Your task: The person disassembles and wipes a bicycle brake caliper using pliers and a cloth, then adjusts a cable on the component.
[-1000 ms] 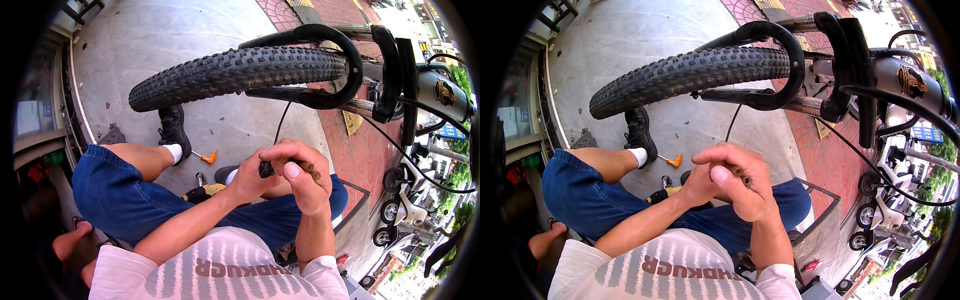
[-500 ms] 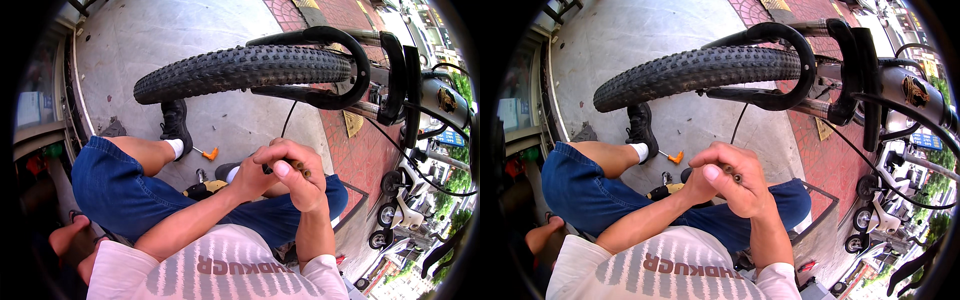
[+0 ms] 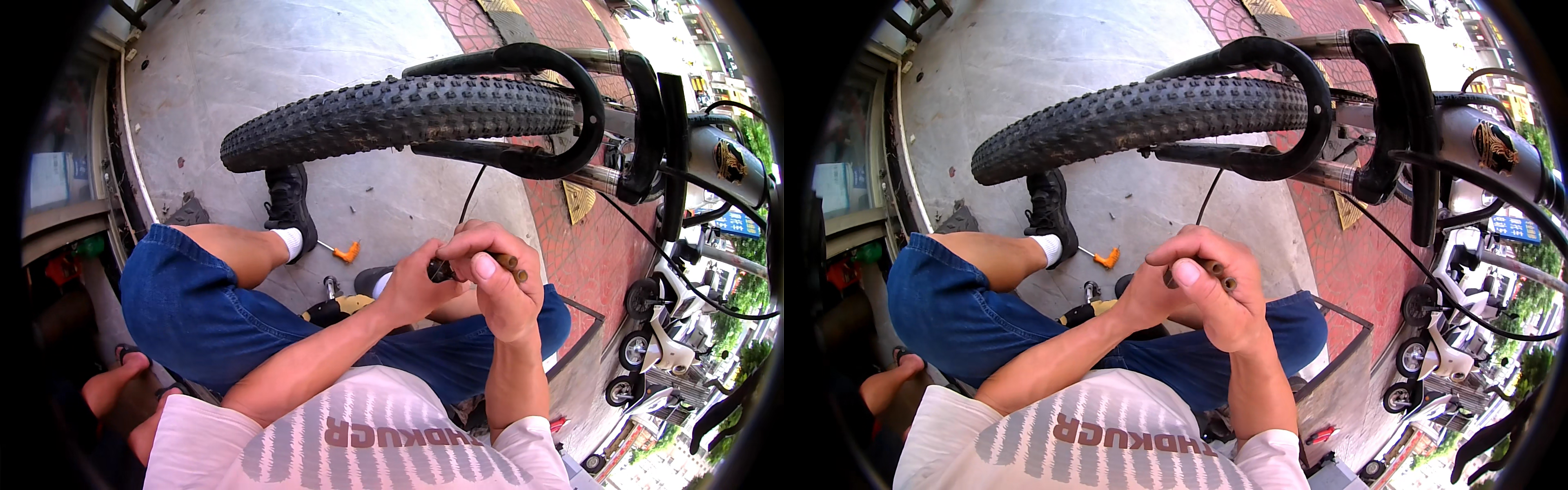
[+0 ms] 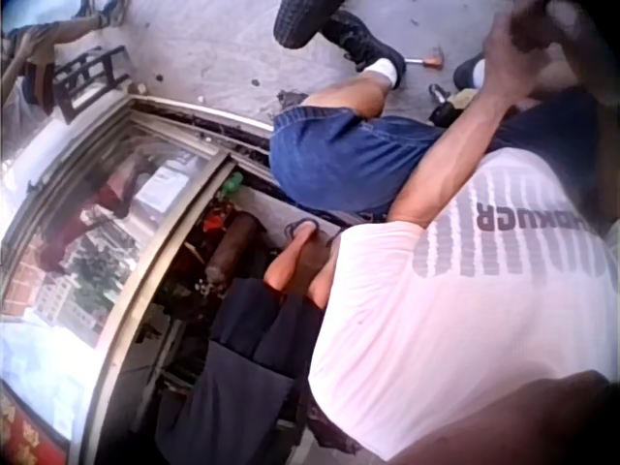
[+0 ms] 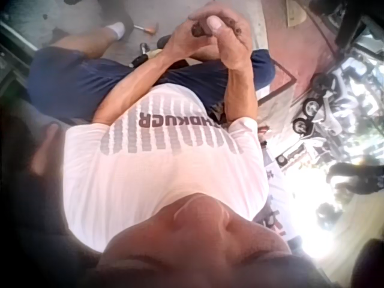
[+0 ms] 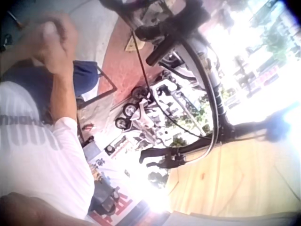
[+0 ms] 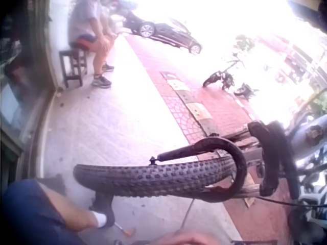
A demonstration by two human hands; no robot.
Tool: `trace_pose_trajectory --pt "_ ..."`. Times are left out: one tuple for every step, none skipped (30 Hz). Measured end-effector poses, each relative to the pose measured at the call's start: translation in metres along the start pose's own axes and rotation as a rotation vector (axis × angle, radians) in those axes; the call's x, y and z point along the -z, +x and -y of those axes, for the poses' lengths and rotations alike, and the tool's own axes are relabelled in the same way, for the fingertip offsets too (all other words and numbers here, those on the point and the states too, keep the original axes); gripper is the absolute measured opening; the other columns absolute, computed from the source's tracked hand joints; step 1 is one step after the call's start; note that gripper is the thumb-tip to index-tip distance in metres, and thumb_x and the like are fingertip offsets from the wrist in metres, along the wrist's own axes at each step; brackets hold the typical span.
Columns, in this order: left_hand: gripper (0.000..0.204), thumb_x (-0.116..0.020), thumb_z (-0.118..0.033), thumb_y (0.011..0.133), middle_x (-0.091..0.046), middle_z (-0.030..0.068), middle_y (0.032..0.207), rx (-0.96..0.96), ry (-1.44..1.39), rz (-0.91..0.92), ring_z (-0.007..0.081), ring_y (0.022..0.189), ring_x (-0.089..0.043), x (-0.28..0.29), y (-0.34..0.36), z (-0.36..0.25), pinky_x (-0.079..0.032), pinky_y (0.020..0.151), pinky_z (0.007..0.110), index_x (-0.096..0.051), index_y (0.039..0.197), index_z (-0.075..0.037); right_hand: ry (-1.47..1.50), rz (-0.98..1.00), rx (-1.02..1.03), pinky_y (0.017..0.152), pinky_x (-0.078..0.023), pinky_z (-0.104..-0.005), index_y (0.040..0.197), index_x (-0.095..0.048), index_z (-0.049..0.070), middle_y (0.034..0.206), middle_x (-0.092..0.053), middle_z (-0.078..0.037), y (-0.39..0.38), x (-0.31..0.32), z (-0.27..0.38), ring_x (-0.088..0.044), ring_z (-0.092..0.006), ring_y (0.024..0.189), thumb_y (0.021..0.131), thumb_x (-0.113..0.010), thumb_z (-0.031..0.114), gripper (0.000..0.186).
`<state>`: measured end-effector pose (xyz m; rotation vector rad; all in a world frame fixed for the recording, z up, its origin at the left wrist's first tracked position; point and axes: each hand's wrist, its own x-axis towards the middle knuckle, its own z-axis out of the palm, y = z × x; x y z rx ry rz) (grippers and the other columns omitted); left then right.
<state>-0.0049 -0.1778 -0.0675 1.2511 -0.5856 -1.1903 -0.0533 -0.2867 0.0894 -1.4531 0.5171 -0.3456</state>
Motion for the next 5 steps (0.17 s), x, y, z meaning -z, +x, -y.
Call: trace_pose_trajectory --pt "0.033 -0.082 -0.022 0.085 -0.073 0.0096 0.096 0.002 -0.081 0.019 0.0291 0.088 -0.073 -0.0004 0.0007 0.0007 -0.054 0.077 0.036 -0.061 0.107 -0.007 0.032 -0.043 0.029 0.07 -0.043 -0.0306 0.104 -0.069 -0.007 0.084 -0.062 -0.009 0.0005 -0.0032 -0.0027 -0.055 -0.0154 0.078 0.1 -0.06 0.03 0.039" --pt "0.033 -0.082 -0.022 0.086 -0.074 0.0088 0.097 0.011 -0.103 0.039 0.0282 0.088 -0.073 0.0002 0.001 0.0015 -0.054 0.077 0.036 -0.061 0.107 -0.008 0.064 -0.085 0.058 0.065 -0.039 -0.0306 0.105 -0.068 -0.009 0.079 -0.057 -0.009 0.0001 -0.0041 -0.0048 -0.05 -0.0143 0.073 0.1 -0.06 0.031 0.041" --pt "0.032 -0.082 -0.022 0.086 -0.075 0.008 0.098 0.021 -0.127 0.061 0.0273 0.088 -0.073 -0.0002 0.0011 0.0021 -0.054 0.077 0.036 -0.061 0.107 -0.008 0.08 -0.091 0.056 0.066 -0.04 -0.0306 0.106 -0.068 -0.009 0.079 -0.057 -0.009 -0.0017 -0.0019 -0.0058 -0.05 -0.015 0.074 0.1 -0.06 0.032 0.042" --pt "0.032 -0.082 -0.022 0.086 -0.076 0.0073 0.1 0.039 -0.091 0.08 0.0267 0.088 -0.074 0.0027 0.0012 -0.0019 -0.055 0.077 0.036 -0.061 0.107 -0.008 0.099 -0.093 0.054 0.066 -0.041 -0.0306 0.107 -0.068 -0.009 0.079 -0.058 -0.01 -0.0036 0.0011 -0.0075 -0.05 -0.0158 0.074 0.1 -0.061 0.033 0.043" --pt "0.032 -0.081 -0.022 0.086 -0.077 0.0067 0.101 0.056 -0.055 0.099 0.0261 0.089 -0.074 0.0061 0.001 -0.006 -0.055 0.077 0.036 -0.061 0.107 -0.009 0.118 -0.095 0.051 0.067 -0.042 -0.0306 0.108 -0.068 -0.009 0.079 -0.058 -0.011 -0.0063 0.0059 -0.0089 -0.05 -0.0166 0.074 0.1 -0.061 0.034 0.044"
